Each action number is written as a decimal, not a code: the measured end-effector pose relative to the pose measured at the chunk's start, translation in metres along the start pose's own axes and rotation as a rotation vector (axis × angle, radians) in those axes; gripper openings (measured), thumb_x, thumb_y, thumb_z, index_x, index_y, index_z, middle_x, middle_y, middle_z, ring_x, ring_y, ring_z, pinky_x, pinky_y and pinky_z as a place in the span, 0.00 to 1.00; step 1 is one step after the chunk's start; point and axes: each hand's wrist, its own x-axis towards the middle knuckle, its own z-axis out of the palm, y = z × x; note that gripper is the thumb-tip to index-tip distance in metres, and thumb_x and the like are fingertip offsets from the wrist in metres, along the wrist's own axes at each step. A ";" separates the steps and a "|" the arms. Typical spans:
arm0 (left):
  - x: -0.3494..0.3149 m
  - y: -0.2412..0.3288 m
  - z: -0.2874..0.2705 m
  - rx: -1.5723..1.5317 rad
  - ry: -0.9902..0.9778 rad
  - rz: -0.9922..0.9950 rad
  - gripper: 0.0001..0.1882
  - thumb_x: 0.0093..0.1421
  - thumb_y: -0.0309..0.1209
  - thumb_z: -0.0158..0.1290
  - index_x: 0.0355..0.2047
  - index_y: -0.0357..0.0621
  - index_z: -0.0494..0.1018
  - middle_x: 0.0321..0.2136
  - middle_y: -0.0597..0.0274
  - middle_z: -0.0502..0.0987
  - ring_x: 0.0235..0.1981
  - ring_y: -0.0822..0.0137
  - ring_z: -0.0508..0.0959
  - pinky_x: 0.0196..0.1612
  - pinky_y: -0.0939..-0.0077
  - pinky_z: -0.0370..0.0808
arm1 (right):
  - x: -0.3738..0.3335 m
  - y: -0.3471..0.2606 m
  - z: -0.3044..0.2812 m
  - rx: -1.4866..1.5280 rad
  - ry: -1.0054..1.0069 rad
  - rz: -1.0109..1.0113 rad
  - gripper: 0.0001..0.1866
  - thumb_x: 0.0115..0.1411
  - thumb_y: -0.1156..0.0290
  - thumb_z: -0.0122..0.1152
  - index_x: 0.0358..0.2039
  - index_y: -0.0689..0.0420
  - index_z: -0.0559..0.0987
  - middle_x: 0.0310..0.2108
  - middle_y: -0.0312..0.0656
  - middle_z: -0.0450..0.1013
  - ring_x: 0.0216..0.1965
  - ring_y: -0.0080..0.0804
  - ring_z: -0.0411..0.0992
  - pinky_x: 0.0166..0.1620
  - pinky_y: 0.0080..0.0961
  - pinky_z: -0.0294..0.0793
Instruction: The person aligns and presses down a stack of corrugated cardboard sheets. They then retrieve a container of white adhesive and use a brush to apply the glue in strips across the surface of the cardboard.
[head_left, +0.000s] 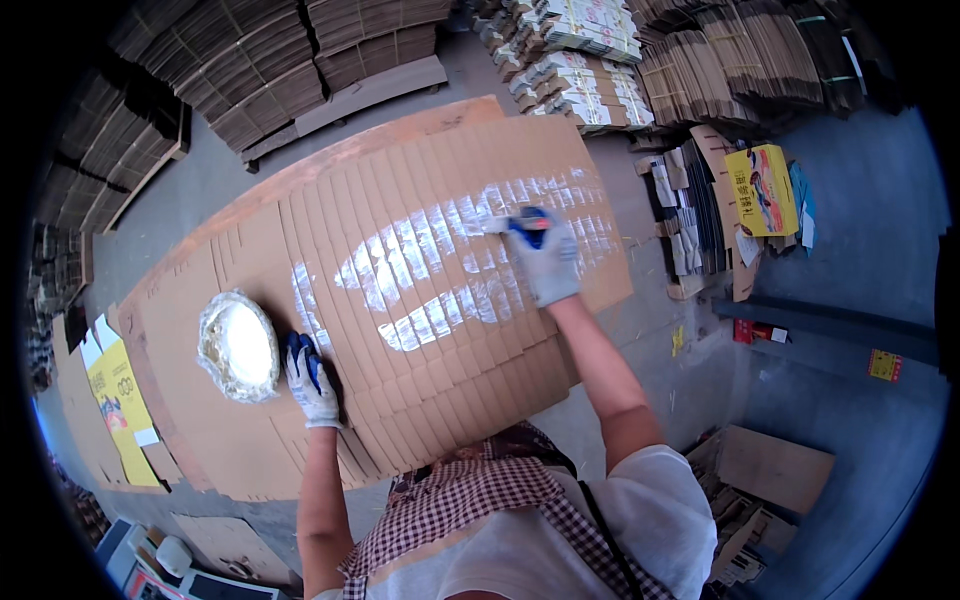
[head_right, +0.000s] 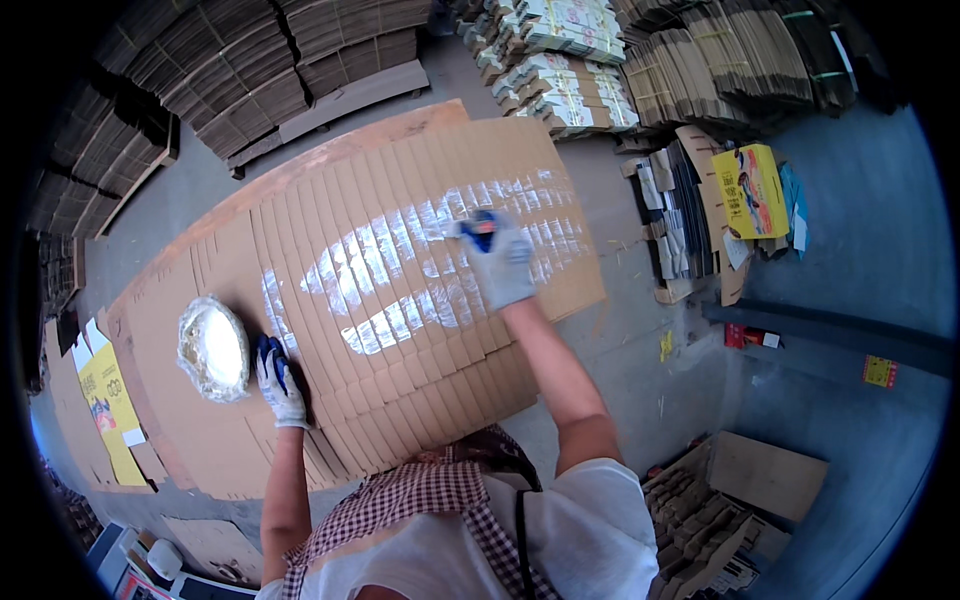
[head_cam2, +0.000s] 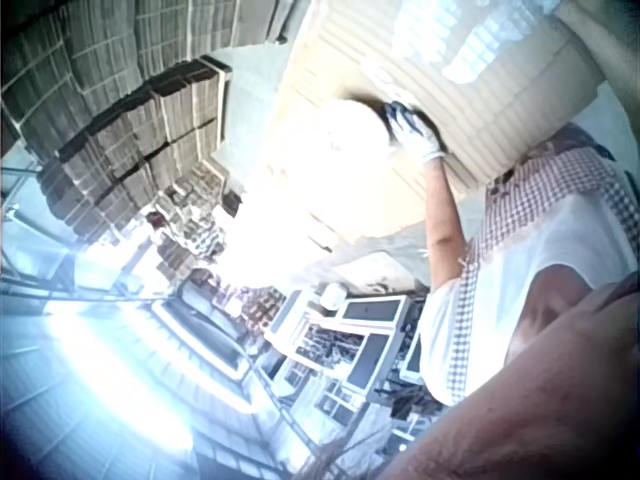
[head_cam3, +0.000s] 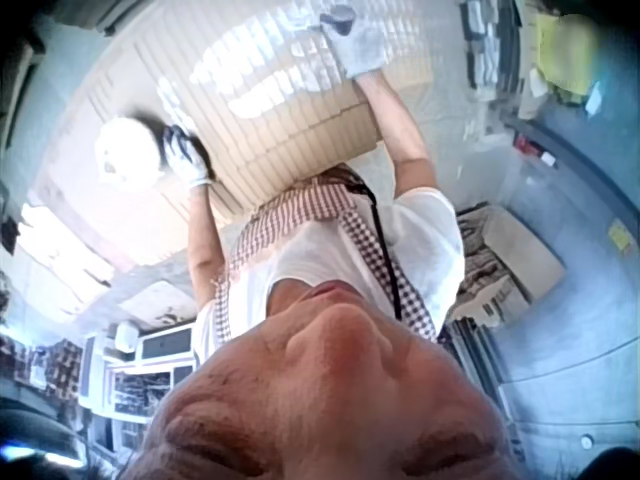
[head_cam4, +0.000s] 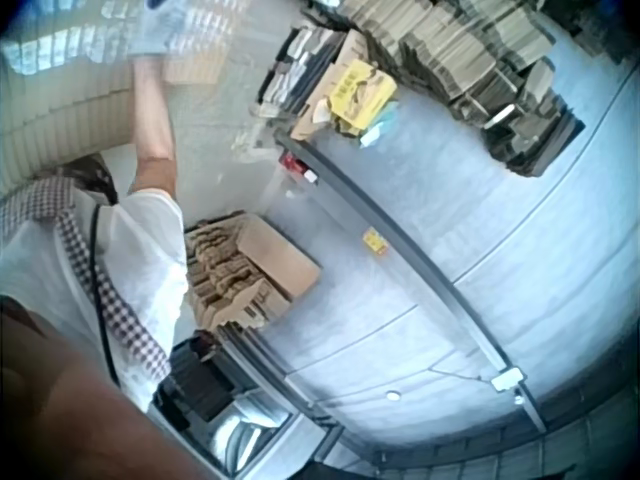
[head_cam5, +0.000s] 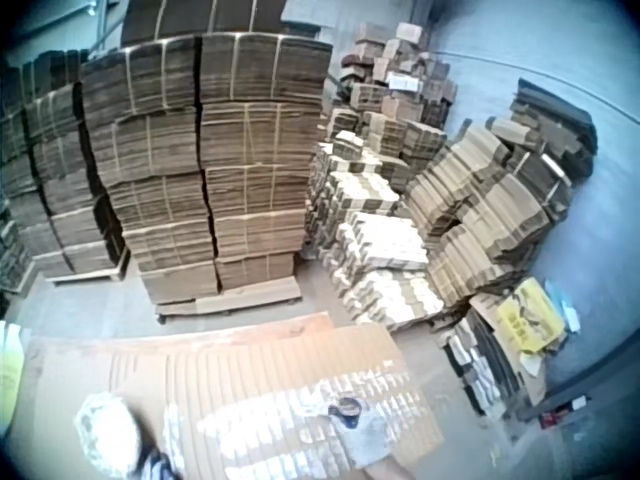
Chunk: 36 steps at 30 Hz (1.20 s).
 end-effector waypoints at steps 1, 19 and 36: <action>0.002 0.001 0.000 -0.006 0.001 -0.001 0.27 0.70 0.42 0.39 0.59 0.33 0.70 0.64 0.44 0.64 0.66 0.46 0.63 0.68 0.57 0.56 | -0.002 -0.011 0.012 -0.005 -0.043 -0.024 0.27 0.50 0.61 0.75 0.47 0.59 0.77 0.40 0.49 0.78 0.42 0.43 0.77 0.48 0.35 0.76; -0.001 0.000 0.002 -0.004 0.007 0.034 0.28 0.71 0.44 0.40 0.58 0.31 0.67 0.65 0.41 0.63 0.66 0.45 0.62 0.68 0.55 0.55 | 0.120 0.113 -0.042 -0.130 0.174 0.288 0.30 0.51 0.57 0.72 0.50 0.62 0.75 0.43 0.56 0.75 0.47 0.51 0.74 0.52 0.40 0.72; -0.003 -0.009 0.002 -0.006 0.010 -0.007 0.28 0.70 0.44 0.39 0.58 0.32 0.69 0.64 0.41 0.63 0.66 0.44 0.62 0.68 0.54 0.56 | 0.094 0.097 -0.055 -0.012 0.160 0.101 0.26 0.50 0.56 0.73 0.43 0.60 0.77 0.36 0.51 0.78 0.41 0.52 0.77 0.47 0.42 0.75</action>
